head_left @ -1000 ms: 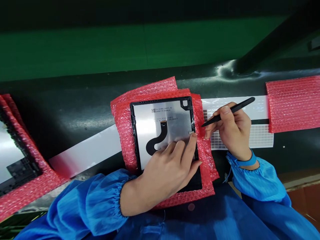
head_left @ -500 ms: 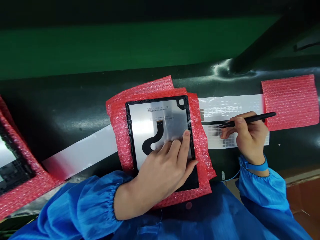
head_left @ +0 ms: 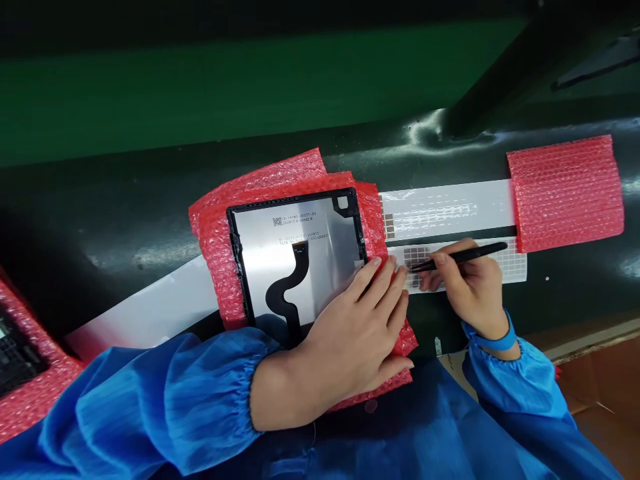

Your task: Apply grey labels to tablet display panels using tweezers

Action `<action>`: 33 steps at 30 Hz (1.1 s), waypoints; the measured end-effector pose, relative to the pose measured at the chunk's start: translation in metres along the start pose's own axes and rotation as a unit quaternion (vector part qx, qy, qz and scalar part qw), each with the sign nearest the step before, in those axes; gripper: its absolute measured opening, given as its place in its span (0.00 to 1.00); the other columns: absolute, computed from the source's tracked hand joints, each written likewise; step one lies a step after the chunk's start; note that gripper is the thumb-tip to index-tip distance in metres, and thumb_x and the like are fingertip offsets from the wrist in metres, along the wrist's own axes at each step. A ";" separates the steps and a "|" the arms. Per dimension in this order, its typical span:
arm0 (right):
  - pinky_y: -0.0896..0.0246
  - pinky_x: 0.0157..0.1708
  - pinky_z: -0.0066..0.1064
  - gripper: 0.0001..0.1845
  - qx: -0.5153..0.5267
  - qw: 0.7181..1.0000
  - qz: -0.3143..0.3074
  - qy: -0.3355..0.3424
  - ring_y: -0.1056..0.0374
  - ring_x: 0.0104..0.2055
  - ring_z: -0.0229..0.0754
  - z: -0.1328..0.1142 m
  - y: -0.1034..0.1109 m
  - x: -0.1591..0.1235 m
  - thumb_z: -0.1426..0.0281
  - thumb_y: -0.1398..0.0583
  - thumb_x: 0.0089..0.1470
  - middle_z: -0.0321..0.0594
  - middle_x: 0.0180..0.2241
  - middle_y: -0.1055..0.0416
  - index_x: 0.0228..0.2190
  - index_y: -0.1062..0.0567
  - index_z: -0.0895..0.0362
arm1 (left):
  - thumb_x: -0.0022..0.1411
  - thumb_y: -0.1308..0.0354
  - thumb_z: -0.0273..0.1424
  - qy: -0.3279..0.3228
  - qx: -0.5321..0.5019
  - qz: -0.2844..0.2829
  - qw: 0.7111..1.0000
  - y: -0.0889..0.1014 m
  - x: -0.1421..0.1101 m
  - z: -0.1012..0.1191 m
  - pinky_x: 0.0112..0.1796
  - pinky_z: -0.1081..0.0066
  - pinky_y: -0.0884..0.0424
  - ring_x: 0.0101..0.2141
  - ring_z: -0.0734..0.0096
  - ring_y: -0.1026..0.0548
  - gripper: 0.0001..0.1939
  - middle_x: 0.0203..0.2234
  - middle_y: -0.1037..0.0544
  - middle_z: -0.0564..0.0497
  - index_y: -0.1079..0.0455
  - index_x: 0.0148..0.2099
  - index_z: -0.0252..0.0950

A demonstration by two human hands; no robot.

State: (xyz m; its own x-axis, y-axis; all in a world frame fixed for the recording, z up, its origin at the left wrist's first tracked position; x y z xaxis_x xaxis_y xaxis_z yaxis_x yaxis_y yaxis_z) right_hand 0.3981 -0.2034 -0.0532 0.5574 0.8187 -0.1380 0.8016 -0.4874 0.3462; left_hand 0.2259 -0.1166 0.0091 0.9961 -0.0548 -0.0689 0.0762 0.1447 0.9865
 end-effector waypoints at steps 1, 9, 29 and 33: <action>0.26 0.21 0.30 0.11 -0.001 1.000 -0.009 -0.005 0.21 0.23 0.42 0.001 -0.002 -0.005 0.59 0.37 0.69 0.37 0.26 0.18 0.37 0.26 0.53 | 0.71 0.50 0.61 -0.005 0.000 -0.013 1.000 -0.003 0.002 0.000 0.67 0.48 0.42 0.66 0.42 0.32 0.42 0.66 0.28 0.34 0.24 0.63 0.28; 0.26 0.22 0.28 0.11 -0.006 1.000 -0.013 0.003 0.22 0.22 0.41 0.001 -0.010 -0.015 0.60 0.36 0.67 0.35 0.25 0.20 0.35 0.25 0.53 | 0.69 0.54 0.66 0.002 0.000 -0.029 1.000 -0.008 0.007 0.002 0.67 0.45 0.45 0.64 0.36 0.30 0.48 0.61 0.24 0.29 0.20 0.57 0.23; 0.28 0.15 0.31 0.17 0.091 0.995 0.039 -0.031 0.27 0.15 0.42 -0.013 -0.008 -0.006 0.54 0.34 0.65 0.33 0.20 0.22 0.31 0.26 0.52 | 0.68 0.54 0.67 0.006 0.011 -0.027 1.000 -0.010 0.008 0.007 0.68 0.45 0.46 0.64 0.37 0.30 0.50 0.61 0.24 0.29 0.22 0.60 0.23; 0.31 0.12 0.31 0.18 0.109 0.990 0.093 -0.006 0.30 0.12 0.41 -0.043 -0.006 0.003 0.53 0.32 0.62 0.32 0.19 0.22 0.28 0.26 0.51 | 0.69 0.46 0.61 0.006 -0.002 0.046 0.999 0.013 -0.015 0.007 0.67 0.46 0.43 0.66 0.38 0.33 0.44 0.64 0.28 0.28 0.26 0.64 0.23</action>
State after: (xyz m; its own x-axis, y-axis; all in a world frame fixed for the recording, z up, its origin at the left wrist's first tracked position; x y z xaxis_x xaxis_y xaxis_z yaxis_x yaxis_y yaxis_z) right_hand 0.3855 -0.1854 -0.0157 0.7018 0.7051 -0.1015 0.7111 -0.6850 0.1583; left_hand 0.2121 -0.1209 0.0238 0.9994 -0.0287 0.0203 -0.0157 0.1526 0.9882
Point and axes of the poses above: each hand's wrist, its own x-axis towards the middle knuckle, its own y-axis out of the back of the hand, z = x × y, the point moved 5 cm from there along x, towards the middle knuckle
